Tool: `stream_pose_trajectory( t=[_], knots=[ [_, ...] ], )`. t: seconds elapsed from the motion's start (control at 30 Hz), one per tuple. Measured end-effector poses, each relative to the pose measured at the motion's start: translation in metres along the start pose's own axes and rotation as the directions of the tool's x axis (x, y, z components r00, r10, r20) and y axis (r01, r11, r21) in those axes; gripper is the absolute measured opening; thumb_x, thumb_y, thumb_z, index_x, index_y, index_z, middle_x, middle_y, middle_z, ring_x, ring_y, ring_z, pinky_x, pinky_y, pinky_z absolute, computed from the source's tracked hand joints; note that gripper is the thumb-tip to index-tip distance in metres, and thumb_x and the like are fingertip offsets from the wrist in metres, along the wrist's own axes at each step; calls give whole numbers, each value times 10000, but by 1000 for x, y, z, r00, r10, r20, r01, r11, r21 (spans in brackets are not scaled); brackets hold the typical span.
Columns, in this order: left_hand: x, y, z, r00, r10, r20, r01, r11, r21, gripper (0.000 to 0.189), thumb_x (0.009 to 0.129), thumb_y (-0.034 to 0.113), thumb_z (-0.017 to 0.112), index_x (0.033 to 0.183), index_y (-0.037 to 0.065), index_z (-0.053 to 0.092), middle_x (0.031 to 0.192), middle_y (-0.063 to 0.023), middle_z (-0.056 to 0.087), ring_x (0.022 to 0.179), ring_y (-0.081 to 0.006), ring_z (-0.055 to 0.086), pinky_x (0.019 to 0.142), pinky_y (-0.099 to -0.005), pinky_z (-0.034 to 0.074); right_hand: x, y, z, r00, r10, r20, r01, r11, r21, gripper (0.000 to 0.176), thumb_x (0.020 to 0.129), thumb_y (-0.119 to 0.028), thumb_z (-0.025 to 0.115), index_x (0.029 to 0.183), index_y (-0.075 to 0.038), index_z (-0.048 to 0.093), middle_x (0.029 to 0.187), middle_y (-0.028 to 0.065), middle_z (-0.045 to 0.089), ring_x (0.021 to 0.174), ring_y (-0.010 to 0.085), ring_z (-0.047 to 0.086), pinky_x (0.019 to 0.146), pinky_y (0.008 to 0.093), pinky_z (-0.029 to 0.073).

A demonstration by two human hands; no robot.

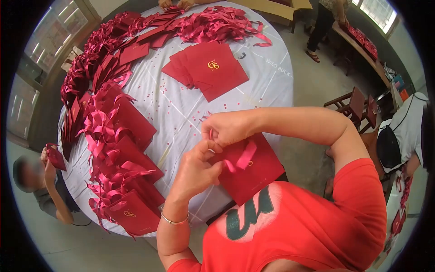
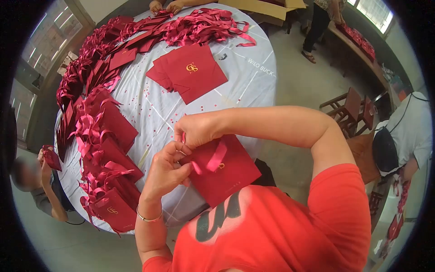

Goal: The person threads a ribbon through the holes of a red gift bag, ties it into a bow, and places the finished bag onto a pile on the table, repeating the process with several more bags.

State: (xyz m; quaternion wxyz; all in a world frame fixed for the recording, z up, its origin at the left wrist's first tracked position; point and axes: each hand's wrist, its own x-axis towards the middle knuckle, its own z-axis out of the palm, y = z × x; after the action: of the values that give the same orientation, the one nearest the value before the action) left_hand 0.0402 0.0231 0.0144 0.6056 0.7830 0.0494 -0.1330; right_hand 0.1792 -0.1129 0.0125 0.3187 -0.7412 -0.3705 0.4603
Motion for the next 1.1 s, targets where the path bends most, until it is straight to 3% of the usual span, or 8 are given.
stream_pose_trajectory(
  t=[0.2,0.27,0.6,0.77,0.9,1.0,1.07,1.1],
  knots=[
    [2,0,3,997,29,69,-25,998,-61,289,800,-78,631,1067,-22,537,738,-38,631,533,-81,598,436,-219,430,17,31,3,939,-240,-247,239,970,-35,206,769,-10,591,975,1,595,866,139,664,829,246,644,667,368,500],
    [2,3,2,997,-7,76,16,993,-115,291,798,-81,636,1069,-26,545,743,-34,632,531,-73,593,439,-215,432,27,29,1,840,-370,-396,325,929,-179,179,800,-3,512,967,6,575,886,179,662,839,304,651,700,404,500],
    [5,-15,11,990,144,5,-144,985,95,174,807,-35,684,964,2,619,681,5,621,506,-36,565,431,-208,407,34,24,6,807,-378,-453,333,926,-180,187,797,-15,493,956,9,589,899,194,667,878,350,647,778,419,503],
    [7,-21,21,855,500,-135,-364,765,531,153,798,101,734,882,44,618,705,-117,664,593,-277,657,541,-360,504,33,29,7,809,-360,-464,360,928,-91,202,790,-13,497,960,16,602,904,185,674,887,322,656,786,407,509],
    [9,-24,26,832,526,-176,-365,759,539,183,791,117,740,850,52,580,699,-107,664,624,-303,659,542,-377,505,36,30,8,802,-347,-487,358,931,-73,191,799,-16,492,953,3,604,906,175,676,885,329,655,783,412,510],
    [10,-24,27,842,509,-178,-350,767,537,217,783,127,749,858,54,558,702,-100,663,612,-291,660,537,-376,502,47,40,6,742,-371,-559,326,927,-183,162,800,-21,517,936,-13,604,901,176,678,873,353,653,773,427,509],
    [12,-27,27,834,521,-183,-360,764,535,275,742,96,787,844,49,536,585,-48,564,442,-123,454,456,-276,394,55,45,0,649,-443,-618,278,895,-350,138,794,-23,543,920,-23,600,887,183,675,864,375,648,755,447,506],
    [14,-28,27,834,519,-187,-357,766,535,275,742,96,787,844,49,536,585,-48,564,442,-123,454,456,-276,394,58,48,-6,631,-439,-639,264,897,-356,138,789,-20,548,917,-22,598,881,187,672,860,380,646,747,454,503]
  ],
)
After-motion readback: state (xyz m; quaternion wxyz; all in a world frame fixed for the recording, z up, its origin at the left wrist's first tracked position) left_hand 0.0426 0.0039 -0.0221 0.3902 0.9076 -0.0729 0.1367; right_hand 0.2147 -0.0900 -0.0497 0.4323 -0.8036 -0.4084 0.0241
